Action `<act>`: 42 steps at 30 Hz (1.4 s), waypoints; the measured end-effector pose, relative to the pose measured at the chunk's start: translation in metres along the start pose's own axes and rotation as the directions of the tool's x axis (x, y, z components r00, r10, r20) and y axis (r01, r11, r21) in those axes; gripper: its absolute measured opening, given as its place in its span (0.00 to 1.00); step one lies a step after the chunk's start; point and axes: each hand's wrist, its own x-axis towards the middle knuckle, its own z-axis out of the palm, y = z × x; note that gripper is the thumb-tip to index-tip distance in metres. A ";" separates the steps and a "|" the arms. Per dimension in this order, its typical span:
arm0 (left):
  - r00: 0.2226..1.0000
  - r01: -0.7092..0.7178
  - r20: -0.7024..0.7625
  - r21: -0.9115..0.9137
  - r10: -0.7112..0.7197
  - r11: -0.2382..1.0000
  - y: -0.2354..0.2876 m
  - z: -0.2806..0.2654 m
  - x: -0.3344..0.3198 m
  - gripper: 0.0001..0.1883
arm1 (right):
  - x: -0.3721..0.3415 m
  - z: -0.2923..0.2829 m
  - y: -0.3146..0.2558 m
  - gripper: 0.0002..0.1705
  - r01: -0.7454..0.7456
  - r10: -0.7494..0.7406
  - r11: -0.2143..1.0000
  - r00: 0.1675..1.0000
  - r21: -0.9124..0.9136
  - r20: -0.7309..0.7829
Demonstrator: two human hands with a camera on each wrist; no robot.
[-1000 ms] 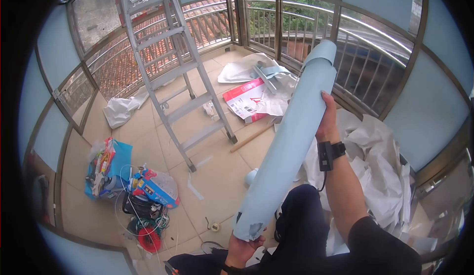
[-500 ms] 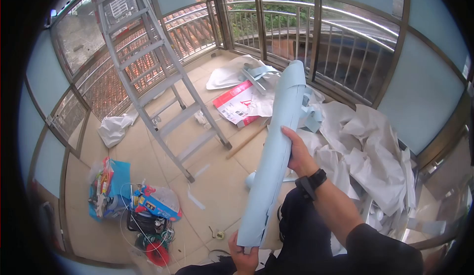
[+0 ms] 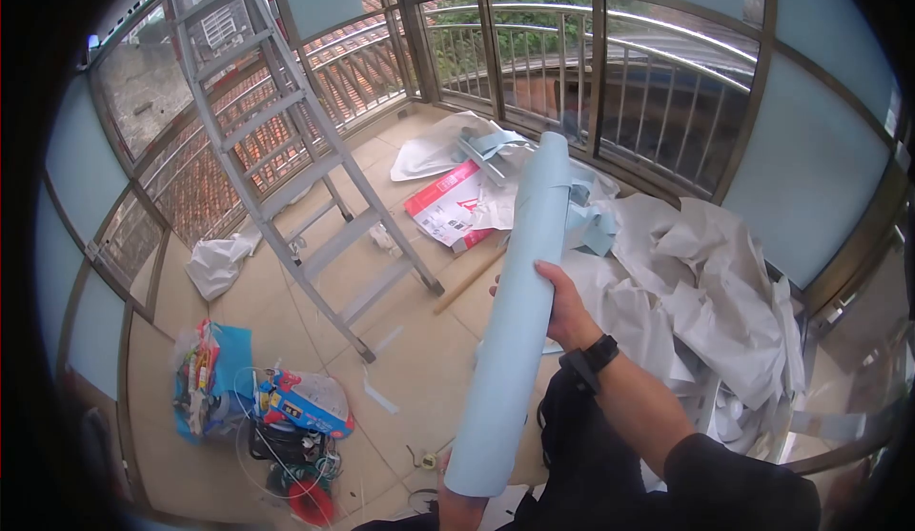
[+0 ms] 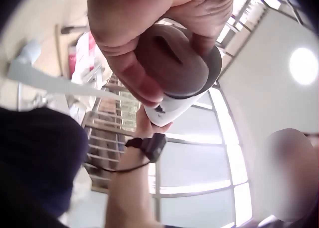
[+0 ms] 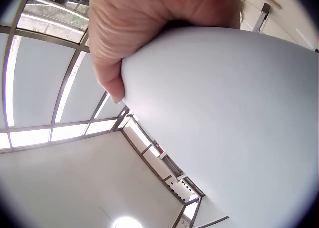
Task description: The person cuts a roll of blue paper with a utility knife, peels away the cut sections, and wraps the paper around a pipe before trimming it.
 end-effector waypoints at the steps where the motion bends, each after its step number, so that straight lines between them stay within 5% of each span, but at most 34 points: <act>1: 0.969 -0.214 -0.017 0.435 0.246 0.874 0.002 0.010 -0.002 0.35 | 0.002 -0.005 0.002 0.39 -0.030 0.022 0.995 0.996 -0.096 -0.084; 2: 0.970 -0.214 -0.015 0.435 0.244 0.875 0.006 0.012 -0.006 0.35 | 0.003 -0.007 0.004 0.38 -0.066 0.034 0.980 0.985 -0.187 -0.169; 3: 0.885 -0.401 0.162 0.741 0.436 0.538 0.011 0.011 -0.008 0.38 | 0.001 -0.002 0.004 0.38 -0.065 0.033 0.980 0.985 -0.189 -0.168; 4: 0.764 -0.493 0.393 0.867 0.512 0.071 0.014 0.010 -0.009 0.40 | -0.002 0.004 0.006 0.40 -0.081 0.041 0.977 0.979 -0.199 -0.201; 8: 0.820 -0.441 0.457 0.888 0.346 -0.127 0.009 0.004 -0.012 0.60 | -0.005 0.000 0.010 0.42 -0.069 0.034 0.980 0.983 -0.189 -0.183; 10: 0.894 -0.392 0.232 0.820 0.382 0.418 0.012 0.018 -0.018 0.55 | -0.003 -0.009 0.012 0.41 -0.049 0.028 0.988 0.989 -0.149 -0.142; 11: 0.894 -0.391 0.232 0.820 0.382 0.418 0.012 0.020 -0.019 0.55 | -0.003 -0.012 0.012 0.40 -0.030 0.019 0.993 0.994 -0.110 -0.103; 12: 0.983 -0.167 0.048 0.650 0.178 0.742 0.011 0.021 -0.021 0.50 | -0.003 -0.012 0.012 0.40 -0.031 0.020 0.994 0.994 -0.109 -0.105; 13: 0.994 0.104 -0.061 0.370 -0.088 0.923 0.011 0.022 -0.022 0.46 | -0.003 -0.011 0.013 0.41 -0.017 0.012 0.997 0.997 -0.080 -0.071; 19: 0.996 0.082 -0.044 0.684 -0.072 0.725 0.011 -0.009 -0.021 0.37 | -0.001 -0.009 0.016 0.44 0.041 -0.040 0.999 0.999 -0.032 0.035; 26: 0.974 0.208 -0.207 0.671 -0.090 0.712 0.031 0.025 -0.027 0.38 | -0.002 -0.007 0.004 0.45 -0.004 0.009 0.997 0.998 -0.082 0.070; 28: 0.995 -0.048 -0.052 0.497 0.085 0.867 0.016 0.013 -0.023 0.42 | -0.001 -0.007 0.003 0.43 -0.013 0.011 0.995 1.000 -0.101 -0.025; 29: 0.995 -0.049 -0.049 0.496 0.085 0.867 0.010 0.001 -0.021 0.42 | 0.001 -0.006 0.004 0.41 -0.030 0.016 0.992 0.994 -0.121 -0.112; 30: 0.942 -0.294 0.165 0.823 0.292 0.485 0.010 -0.008 -0.020 0.44 | -0.001 -0.001 0.003 0.41 -0.031 0.017 0.992 0.994 -0.123 -0.111; 31: 0.828 -0.449 0.436 0.892 0.354 -0.050 0.008 -0.015 -0.019 0.46 | -0.005 0.004 0.004 0.41 -0.032 0.008 0.988 0.988 -0.152 -0.155; 35: 0.821 -0.403 0.386 0.914 0.420 -0.053 -0.005 -0.013 -0.026 0.49 | -0.010 0.005 0.003 0.40 -0.065 0.032 0.979 0.986 -0.194 -0.165; 36: 0.903 -0.386 0.223 0.795 0.367 0.467 -0.007 -0.013 -0.025 0.48 | -0.010 0.003 0.004 0.40 -0.064 0.032 0.979 0.986 -0.193 -0.166; 37: 0.967 -0.254 0.109 0.453 0.230 0.855 -0.009 -0.013 -0.024 0.47 | -0.010 -0.001 0.007 0.39 -0.078 0.047 0.980 0.985 -0.183 -0.169; 38: 0.967 -0.255 0.109 0.452 0.231 0.855 -0.007 -0.014 -0.024 0.47 | -0.008 -0.006 0.010 0.38 -0.092 0.062 0.981 0.984 -0.173 -0.170; 40: 0.984 0.167 0.004 0.312 -0.177 0.935 0.014 0.000 -0.022 0.45 | -0.004 -0.016 0.016 0.39 -0.104 0.090 0.986 0.990 -0.131 -0.108; 41: 0.984 0.168 0.004 0.312 -0.178 0.935 0.009 -0.008 -0.023 0.45 | -0.003 -0.022 0.018 0.40 -0.119 0.115 0.989 0.992 -0.089 -0.046; 42: 0.933 0.345 0.111 0.003 -0.343 0.939 -0.003 -0.024 -0.025 0.44 | -0.004 -0.021 0.020 0.40 -0.118 0.115 0.989 0.992 -0.089 -0.047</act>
